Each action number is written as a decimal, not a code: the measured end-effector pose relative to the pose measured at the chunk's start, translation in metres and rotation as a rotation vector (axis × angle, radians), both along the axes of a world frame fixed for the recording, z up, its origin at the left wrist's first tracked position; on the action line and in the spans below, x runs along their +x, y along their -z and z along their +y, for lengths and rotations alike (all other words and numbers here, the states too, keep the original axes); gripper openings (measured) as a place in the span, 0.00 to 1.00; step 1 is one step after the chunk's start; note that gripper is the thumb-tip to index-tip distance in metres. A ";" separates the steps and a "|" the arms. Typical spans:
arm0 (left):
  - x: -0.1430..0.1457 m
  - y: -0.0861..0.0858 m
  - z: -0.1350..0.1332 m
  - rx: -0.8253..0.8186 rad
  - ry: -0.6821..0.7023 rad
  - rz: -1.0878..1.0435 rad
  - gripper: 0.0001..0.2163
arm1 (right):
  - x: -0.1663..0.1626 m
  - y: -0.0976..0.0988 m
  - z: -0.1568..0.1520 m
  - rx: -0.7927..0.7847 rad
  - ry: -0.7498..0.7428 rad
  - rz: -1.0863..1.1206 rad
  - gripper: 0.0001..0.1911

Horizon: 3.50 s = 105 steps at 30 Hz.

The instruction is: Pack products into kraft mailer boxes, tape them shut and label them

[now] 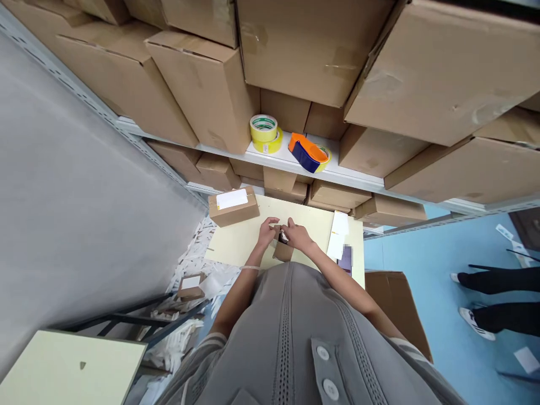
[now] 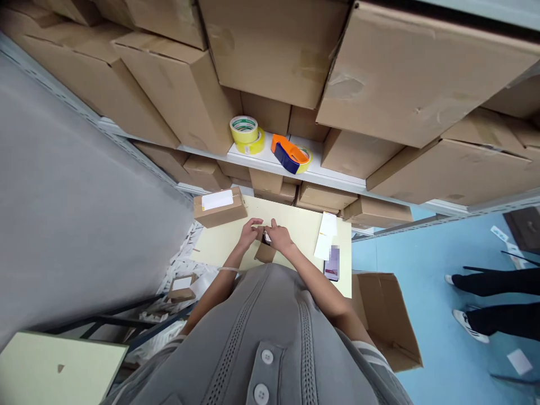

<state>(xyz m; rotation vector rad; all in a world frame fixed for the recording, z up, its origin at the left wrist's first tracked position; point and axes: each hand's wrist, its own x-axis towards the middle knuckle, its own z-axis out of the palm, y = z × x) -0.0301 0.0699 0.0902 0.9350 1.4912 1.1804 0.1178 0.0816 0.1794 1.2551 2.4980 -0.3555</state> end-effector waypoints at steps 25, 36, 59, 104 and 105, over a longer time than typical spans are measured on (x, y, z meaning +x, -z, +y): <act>0.006 -0.003 -0.033 -0.051 0.088 0.025 0.12 | 0.036 0.068 -0.034 -0.454 0.858 0.792 0.19; -0.025 -0.004 -0.067 0.195 0.442 0.278 0.23 | 0.034 0.047 -0.036 -0.171 0.498 0.680 0.15; 0.002 -0.022 -0.039 0.059 0.130 0.206 0.08 | 0.025 0.040 -0.033 -0.160 0.811 0.894 0.10; 0.016 -0.031 -0.017 -0.198 0.124 0.504 0.08 | 0.019 0.071 -0.011 -0.125 0.985 0.900 0.09; 0.015 -0.029 -0.016 -0.197 0.154 0.476 0.07 | 0.020 0.073 -0.011 -0.146 0.967 0.921 0.09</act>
